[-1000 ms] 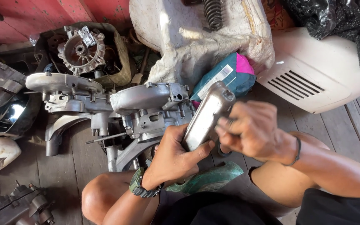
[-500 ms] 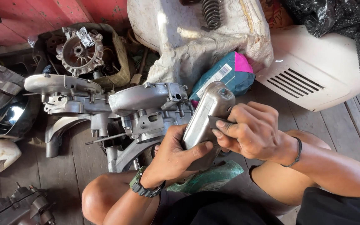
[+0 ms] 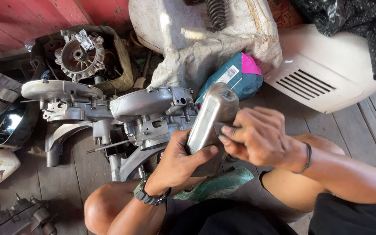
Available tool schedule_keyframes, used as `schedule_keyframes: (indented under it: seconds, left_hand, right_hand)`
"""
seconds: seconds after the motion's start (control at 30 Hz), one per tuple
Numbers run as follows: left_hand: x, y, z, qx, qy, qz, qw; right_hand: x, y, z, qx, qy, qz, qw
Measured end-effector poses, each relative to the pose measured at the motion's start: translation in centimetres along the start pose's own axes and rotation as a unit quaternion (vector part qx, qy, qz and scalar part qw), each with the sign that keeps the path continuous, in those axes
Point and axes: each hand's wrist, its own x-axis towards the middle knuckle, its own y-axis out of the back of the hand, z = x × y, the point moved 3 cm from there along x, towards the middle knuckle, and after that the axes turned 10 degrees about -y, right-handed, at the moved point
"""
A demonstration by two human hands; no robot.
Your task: Manually sanding a metal engine cover with sandpaper to smooth the surface.
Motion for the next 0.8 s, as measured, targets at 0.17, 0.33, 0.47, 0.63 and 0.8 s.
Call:
schedule_keyframes:
  seconds: [0.17, 0.33, 0.47, 0.63, 0.8]
  left_hand:
    - [-0.7, 1.3, -2.3, 0.013, 0.046, -0.015, 0.999]
    - [-1.0, 1.3, -2.6, -0.067, 0.027, -0.014, 0.997]
    - [-0.9, 0.5, -3.0, -0.016, 0.012, 0.005, 1.000]
    - [-0.5, -1.2, -2.4, 0.055, 0.024, 0.014, 0.998]
    - [-0.7, -2.2, -3.7, 0.069, 0.048, 0.046, 0.995]
  right_hand:
    - [1.7, 1.2, 0.4, -0.002, -0.069, -0.063, 0.996]
    - [2.0, 1.8, 0.6, 0.040, -0.107, -0.062, 0.991]
    - [1.4, 2.9, 0.5, 0.029, -0.146, -0.058, 0.987]
    - [0.7, 4.6, -0.2, -0.012, -0.170, -0.039, 0.985]
    - [0.3, 6.4, -0.8, -0.023, -0.163, -0.023, 0.986]
